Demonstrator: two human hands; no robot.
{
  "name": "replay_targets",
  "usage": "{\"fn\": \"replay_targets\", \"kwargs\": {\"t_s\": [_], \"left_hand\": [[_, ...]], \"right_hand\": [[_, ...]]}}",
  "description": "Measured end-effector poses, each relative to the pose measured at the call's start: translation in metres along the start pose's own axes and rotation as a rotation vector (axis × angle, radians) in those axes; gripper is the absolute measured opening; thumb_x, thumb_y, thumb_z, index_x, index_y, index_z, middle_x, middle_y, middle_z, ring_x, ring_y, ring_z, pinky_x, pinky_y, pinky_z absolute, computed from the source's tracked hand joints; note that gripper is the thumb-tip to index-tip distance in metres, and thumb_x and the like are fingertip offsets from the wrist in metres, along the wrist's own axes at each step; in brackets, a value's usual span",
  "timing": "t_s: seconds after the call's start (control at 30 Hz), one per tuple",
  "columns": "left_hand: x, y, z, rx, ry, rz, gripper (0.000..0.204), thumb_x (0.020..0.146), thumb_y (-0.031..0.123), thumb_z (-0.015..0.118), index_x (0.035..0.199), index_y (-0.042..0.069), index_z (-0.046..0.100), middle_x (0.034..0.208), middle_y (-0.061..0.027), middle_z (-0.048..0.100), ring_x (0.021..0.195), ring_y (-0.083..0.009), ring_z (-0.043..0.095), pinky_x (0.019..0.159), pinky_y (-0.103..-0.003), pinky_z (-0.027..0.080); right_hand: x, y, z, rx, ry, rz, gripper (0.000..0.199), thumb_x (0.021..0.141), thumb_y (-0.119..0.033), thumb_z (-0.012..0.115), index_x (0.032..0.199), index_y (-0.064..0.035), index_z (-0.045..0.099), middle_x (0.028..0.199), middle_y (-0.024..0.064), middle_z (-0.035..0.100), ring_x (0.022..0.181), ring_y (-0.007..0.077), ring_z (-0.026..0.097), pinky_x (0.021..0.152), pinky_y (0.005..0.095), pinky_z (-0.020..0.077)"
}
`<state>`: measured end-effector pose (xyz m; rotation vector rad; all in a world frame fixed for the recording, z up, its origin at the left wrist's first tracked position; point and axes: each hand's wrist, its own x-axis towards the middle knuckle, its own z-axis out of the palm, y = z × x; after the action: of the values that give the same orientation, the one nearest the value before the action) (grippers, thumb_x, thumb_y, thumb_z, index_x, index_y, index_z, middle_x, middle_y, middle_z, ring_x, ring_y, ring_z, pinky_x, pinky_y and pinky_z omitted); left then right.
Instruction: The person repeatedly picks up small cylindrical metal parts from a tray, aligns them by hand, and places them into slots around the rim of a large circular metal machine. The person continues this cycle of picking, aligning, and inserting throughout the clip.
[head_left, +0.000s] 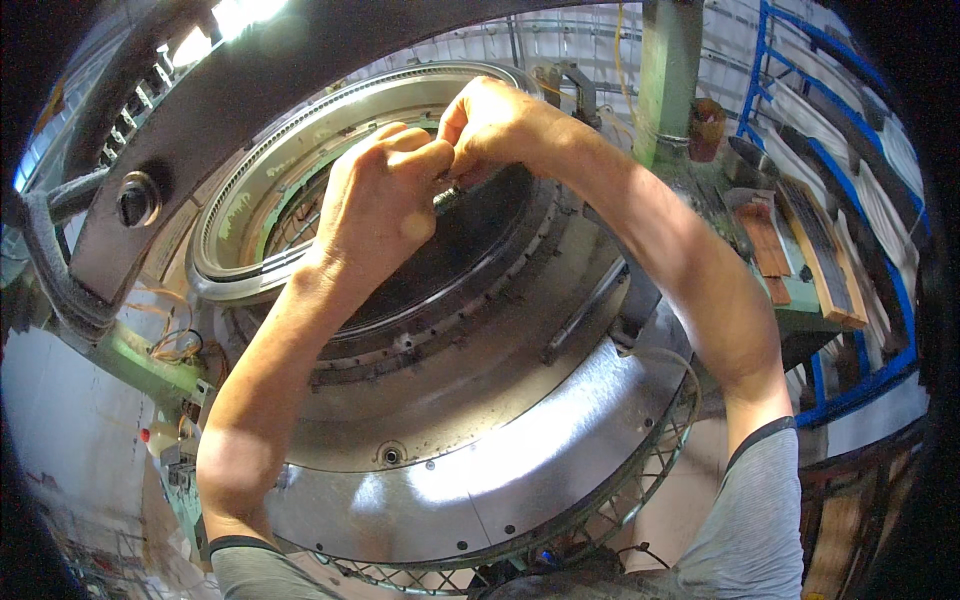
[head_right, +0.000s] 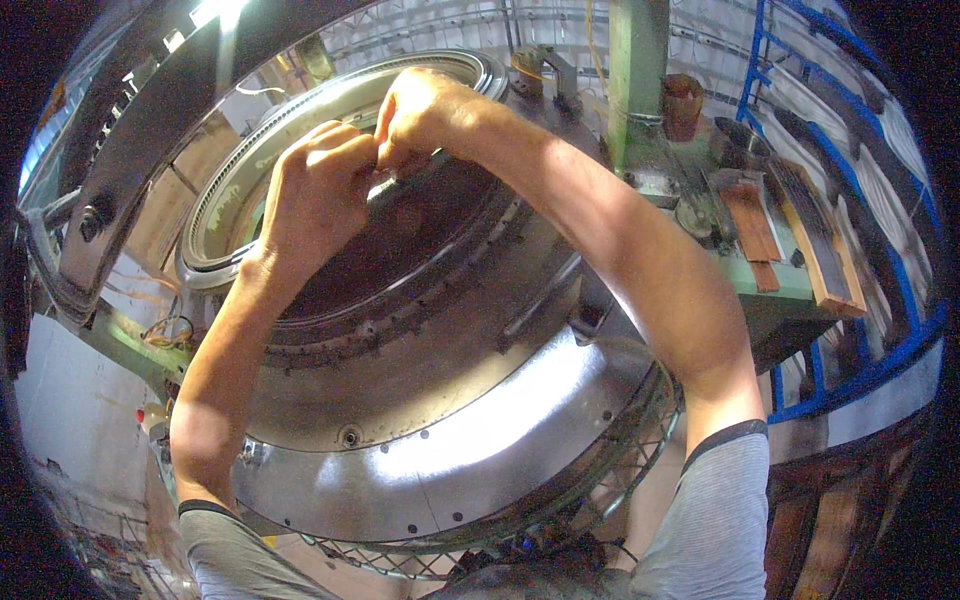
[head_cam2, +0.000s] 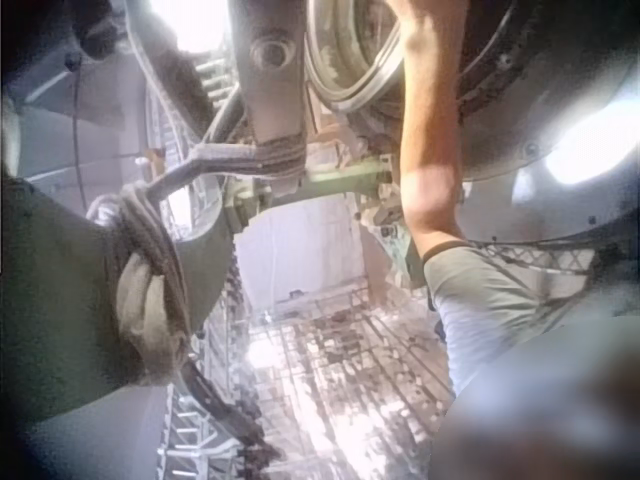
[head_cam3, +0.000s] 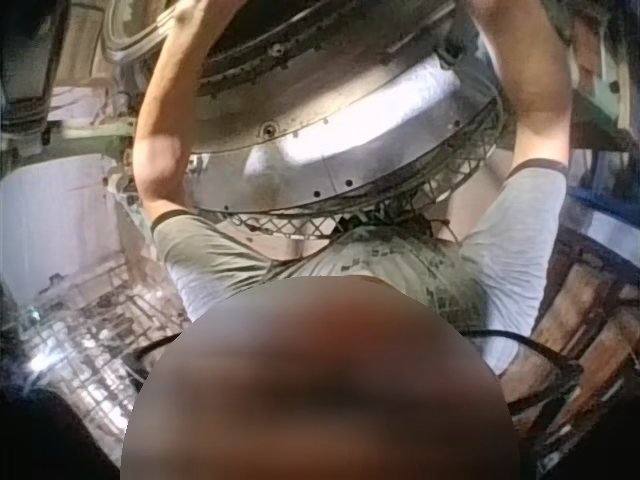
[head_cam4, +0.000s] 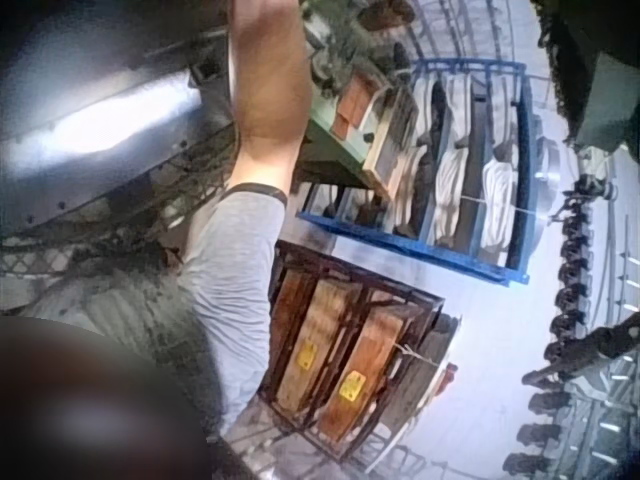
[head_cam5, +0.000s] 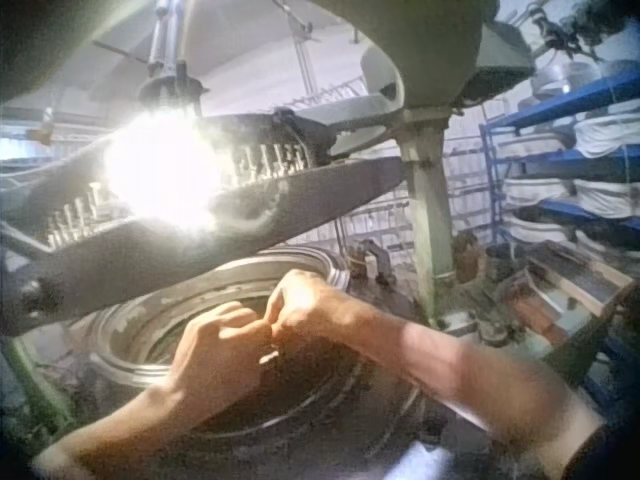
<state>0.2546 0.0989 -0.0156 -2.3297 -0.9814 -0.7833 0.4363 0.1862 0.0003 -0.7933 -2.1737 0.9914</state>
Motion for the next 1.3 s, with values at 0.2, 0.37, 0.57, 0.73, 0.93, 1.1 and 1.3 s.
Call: {"fn": "replay_targets", "kwargs": {"t_s": [0.2,0.37,0.57,0.73,0.93,1.1,1.3], "left_hand": [[0.000,0.001,0.000,-0.029,0.024,0.014,0.018,0.067,-0.002,0.067,0.084,0.003,0.063,0.084,-0.0136,0.062,0.090,-0.0370,0.064,0.080,-0.046,0.054],[-0.001,0.001,-0.001,-0.007,0.029,0.007,0.016,0.068,-0.002,0.067,0.083,0.002,0.063,0.084,-0.0140,0.062,0.091,-0.0376,0.064,0.081,-0.047,0.053],[-0.001,0.003,-0.001,-0.017,0.017,-0.001,0.016,0.069,-0.002,0.068,0.084,0.002,0.064,0.084,-0.0139,0.063,0.091,-0.0373,0.064,0.081,-0.046,0.053],[0.000,0.003,-0.002,-0.003,0.016,-0.002,0.015,0.071,-0.001,0.069,0.085,0.003,0.065,0.084,-0.0132,0.063,0.091,-0.0365,0.065,0.081,-0.046,0.053],[0.000,0.003,-0.001,0.003,0.048,0.006,0.012,0.075,0.001,0.073,0.084,0.003,0.065,0.082,-0.0133,0.062,0.086,-0.0358,0.065,0.078,-0.045,0.053],[-0.001,0.002,0.002,-0.008,0.011,-0.034,0.012,0.074,0.001,0.072,0.085,0.004,0.067,0.087,-0.0127,0.066,0.092,-0.0353,0.067,0.082,-0.045,0.055],[-0.002,-0.001,0.007,-0.012,0.069,-0.016,0.012,0.079,0.003,0.074,0.084,0.001,0.064,0.082,-0.0162,0.064,0.081,-0.0384,0.066,0.073,-0.047,0.053]], "right_hand": [[0.000,0.002,-0.001,0.028,-0.022,-0.035,0.013,0.069,0.005,0.078,0.082,0.0037,0.076,0.075,0.0107,0.073,0.066,0.0174,0.070,0.066,0.0311,0.0598],[-0.001,0.007,0.001,0.081,-0.009,-0.030,0.014,0.070,0.004,0.077,0.083,0.0038,0.076,0.076,0.0098,0.073,0.067,0.0166,0.070,0.067,0.0303,0.0602],[-0.001,0.014,0.004,-0.005,0.043,-0.104,0.011,0.073,0.004,0.078,0.083,0.0038,0.075,0.076,0.0092,0.073,0.069,0.0164,0.071,0.067,0.0303,0.0607],[-0.001,0.012,0.002,0.036,0.020,-0.053,0.013,0.073,0.003,0.079,0.086,0.0037,0.075,0.079,0.0092,0.074,0.071,0.0168,0.072,0.069,0.0303,0.0614],[-0.002,0.012,-0.002,0.076,-0.016,-0.028,0.015,0.075,0.002,0.079,0.089,0.0039,0.076,0.081,0.0097,0.074,0.073,0.0163,0.073,0.071,0.0298,0.0621],[0.001,0.018,-0.001,0.071,-0.021,-0.081,0.018,0.077,0.000,0.080,0.093,0.0051,0.077,0.083,0.0101,0.076,0.072,0.0159,0.073,0.071,0.0289,0.0621],[0.000,0.015,0.007,-0.117,0.094,-0.121,0.018,0.077,0.001,0.078,0.093,0.0062,0.077,0.081,0.0093,0.076,0.072,0.0144,0.073,0.070,0.0288,0.0621]]}}
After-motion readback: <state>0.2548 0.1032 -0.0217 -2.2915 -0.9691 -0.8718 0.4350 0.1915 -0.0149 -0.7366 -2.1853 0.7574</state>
